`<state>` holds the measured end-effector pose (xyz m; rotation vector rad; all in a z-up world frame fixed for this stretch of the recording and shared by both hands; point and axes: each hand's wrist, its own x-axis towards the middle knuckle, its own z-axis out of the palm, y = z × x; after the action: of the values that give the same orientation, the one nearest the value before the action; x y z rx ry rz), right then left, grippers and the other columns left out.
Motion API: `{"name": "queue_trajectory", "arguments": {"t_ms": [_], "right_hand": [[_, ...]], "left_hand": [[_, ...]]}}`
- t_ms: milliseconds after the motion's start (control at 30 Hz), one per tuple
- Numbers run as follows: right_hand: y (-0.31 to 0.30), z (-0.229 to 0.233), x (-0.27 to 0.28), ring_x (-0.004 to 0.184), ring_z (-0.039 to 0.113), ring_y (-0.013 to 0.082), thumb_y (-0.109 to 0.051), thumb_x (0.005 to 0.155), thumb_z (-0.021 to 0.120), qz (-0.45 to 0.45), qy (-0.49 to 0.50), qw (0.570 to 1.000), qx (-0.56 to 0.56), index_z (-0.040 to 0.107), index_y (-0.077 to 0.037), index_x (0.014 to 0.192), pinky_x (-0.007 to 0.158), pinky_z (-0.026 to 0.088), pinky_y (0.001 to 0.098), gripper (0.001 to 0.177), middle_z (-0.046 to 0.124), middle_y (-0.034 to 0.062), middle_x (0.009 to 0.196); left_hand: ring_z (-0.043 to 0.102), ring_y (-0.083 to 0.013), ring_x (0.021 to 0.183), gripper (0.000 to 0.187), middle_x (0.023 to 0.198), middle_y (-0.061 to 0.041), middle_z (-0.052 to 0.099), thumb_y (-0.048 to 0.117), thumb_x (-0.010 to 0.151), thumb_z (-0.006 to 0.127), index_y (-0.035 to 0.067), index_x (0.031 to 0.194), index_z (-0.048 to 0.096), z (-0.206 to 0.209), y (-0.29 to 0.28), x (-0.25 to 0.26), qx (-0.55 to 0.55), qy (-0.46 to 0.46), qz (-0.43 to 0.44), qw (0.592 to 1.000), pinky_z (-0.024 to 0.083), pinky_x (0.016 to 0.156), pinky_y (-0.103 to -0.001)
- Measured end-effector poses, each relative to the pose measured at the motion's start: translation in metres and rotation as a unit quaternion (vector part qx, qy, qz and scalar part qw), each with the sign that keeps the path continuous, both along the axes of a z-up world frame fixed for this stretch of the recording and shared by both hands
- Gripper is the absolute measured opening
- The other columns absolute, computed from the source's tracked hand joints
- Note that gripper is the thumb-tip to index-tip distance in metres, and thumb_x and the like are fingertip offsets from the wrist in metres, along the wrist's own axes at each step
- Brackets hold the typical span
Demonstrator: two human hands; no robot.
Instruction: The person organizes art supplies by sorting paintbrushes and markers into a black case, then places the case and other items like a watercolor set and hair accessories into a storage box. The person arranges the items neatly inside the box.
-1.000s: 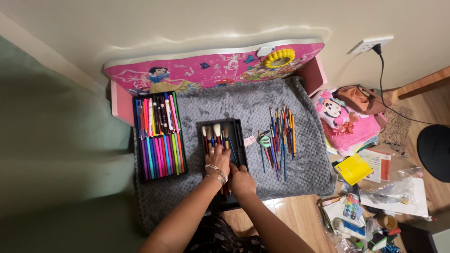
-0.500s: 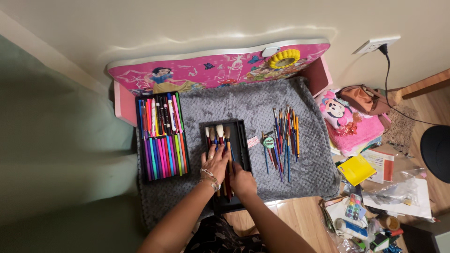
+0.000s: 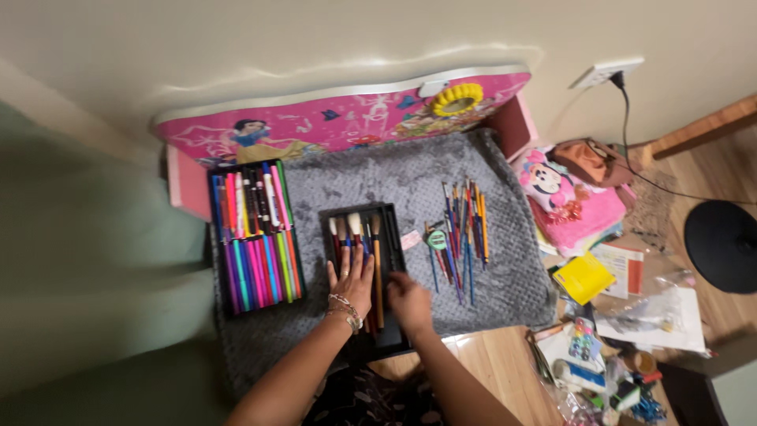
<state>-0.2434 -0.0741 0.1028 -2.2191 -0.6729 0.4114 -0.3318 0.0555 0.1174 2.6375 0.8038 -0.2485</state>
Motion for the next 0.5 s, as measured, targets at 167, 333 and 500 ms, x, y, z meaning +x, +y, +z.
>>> {"name": "queue_trajectory", "arguments": {"t_ms": [167,333,500], "right_hand": [[-0.058,-0.027,0.094,0.071,0.073,0.0288,-0.024,0.091,0.070,-0.169,-0.022,0.985,-0.037,0.076,-0.010,0.104,0.069,0.056,0.0416,0.019,0.075,0.0149,0.080],[-0.108,-0.063,0.162,0.083,0.074,0.0352,-0.031,0.084,0.077,-0.140,-0.044,0.975,-0.167,0.078,-0.009,0.099,0.079,0.058,0.0449,0.026,0.076,0.0164,0.087],[-0.121,-0.080,0.163,0.088,0.074,0.0372,-0.033,0.078,0.081,-0.089,-0.004,0.975,-0.201,0.077,-0.006,0.094,0.081,0.058,0.0458,0.032,0.076,0.0172,0.089]], "left_hand": [[0.031,-0.0343,0.146,0.070,0.157,-0.008,0.037,0.003,0.077,0.067,0.019,0.144,0.052,0.015,-0.019,0.039,-0.030,-0.132,-0.005,0.991,0.028,0.114,-0.058],[0.058,-0.0358,0.121,0.050,0.123,-0.011,0.066,0.000,0.074,0.067,0.014,0.122,0.070,-0.026,-0.049,0.098,-0.093,-0.234,-0.024,0.968,0.047,0.097,-0.050],[0.069,-0.0390,0.098,0.019,0.097,-0.020,0.072,0.013,0.084,0.070,0.006,0.101,0.074,-0.101,-0.090,0.143,-0.166,-0.129,0.122,0.970,0.055,0.089,-0.047]]}}
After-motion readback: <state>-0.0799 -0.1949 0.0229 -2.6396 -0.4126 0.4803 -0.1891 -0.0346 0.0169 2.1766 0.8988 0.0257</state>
